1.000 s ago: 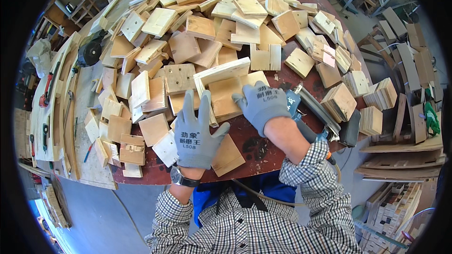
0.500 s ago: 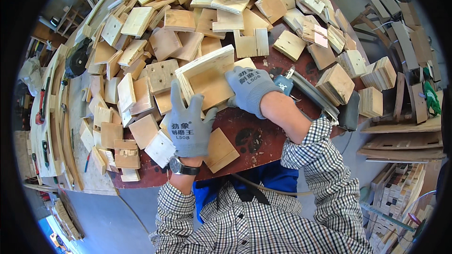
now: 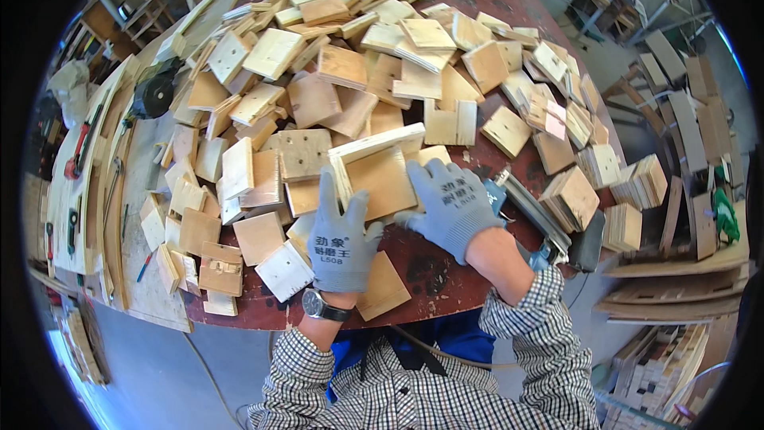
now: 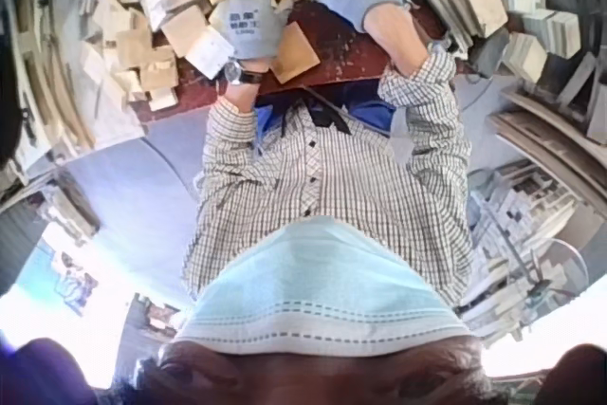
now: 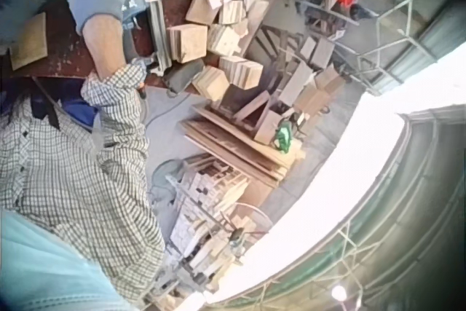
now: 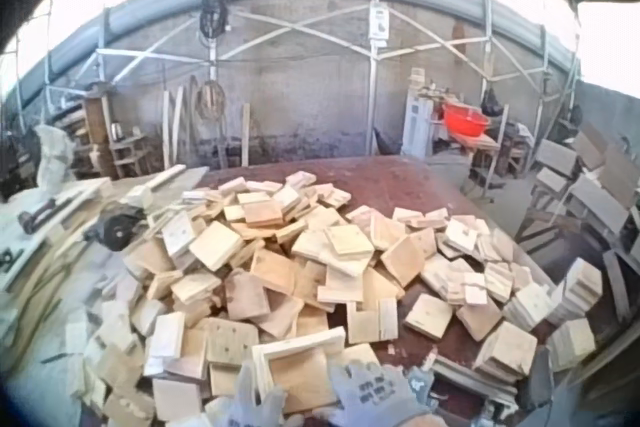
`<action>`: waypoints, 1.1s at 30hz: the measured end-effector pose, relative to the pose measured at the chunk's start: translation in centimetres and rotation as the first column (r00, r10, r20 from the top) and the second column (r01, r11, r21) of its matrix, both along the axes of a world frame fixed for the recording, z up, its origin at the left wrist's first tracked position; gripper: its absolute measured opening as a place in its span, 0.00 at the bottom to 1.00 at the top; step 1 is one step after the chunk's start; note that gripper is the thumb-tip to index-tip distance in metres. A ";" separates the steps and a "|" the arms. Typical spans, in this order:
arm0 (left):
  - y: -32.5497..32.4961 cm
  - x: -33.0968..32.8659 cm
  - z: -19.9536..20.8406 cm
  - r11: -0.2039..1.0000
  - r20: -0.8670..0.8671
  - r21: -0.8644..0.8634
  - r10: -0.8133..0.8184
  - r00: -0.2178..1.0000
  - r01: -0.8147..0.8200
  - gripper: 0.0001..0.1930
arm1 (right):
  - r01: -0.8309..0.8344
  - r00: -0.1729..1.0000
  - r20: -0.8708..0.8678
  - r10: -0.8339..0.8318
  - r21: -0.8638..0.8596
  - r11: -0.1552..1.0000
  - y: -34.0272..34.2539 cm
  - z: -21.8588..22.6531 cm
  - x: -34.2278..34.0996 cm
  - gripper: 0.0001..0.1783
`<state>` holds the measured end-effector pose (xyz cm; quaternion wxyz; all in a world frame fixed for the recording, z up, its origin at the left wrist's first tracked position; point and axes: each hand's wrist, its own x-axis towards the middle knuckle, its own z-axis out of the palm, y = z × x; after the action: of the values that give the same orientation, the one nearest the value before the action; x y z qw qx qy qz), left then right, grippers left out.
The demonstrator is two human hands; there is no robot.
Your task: The person assembles small wooden boxes on a cluttered workbench. They pick up pre-cut wooden pieces, align them, and use a pneumatic nail gun to fasten the joints. The person repeatedly handles the pieces and the tool to construct multiple small boxes.
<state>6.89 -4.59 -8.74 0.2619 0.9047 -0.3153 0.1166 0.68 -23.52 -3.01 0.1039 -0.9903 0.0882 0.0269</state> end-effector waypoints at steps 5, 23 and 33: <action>-0.1 -0.1 0.2 0.999 -0.045 -0.020 -0.037 0.998 0.036 0.37 | 0.260 0.956 -0.001 -0.294 0.472 0.843 -0.3 -1.0 0.5 0.40; 1.5 -0.3 -2.2 0.997 -0.109 -0.073 -0.013 0.994 0.005 0.33 | 0.017 0.996 0.087 -0.032 0.160 0.987 5.6 3.7 21.0 0.28; 0.2 -0.6 -0.4 0.995 -0.132 -0.075 -0.075 0.988 0.066 0.29 | 0.042 0.999 0.024 -0.036 -0.363 0.931 -0.2 5.7 24.0 0.22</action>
<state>6.27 -4.38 -9.16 0.3184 0.8889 -0.3244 0.0568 24.73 -23.73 2.68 -0.0795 -0.9907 0.1105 -0.0001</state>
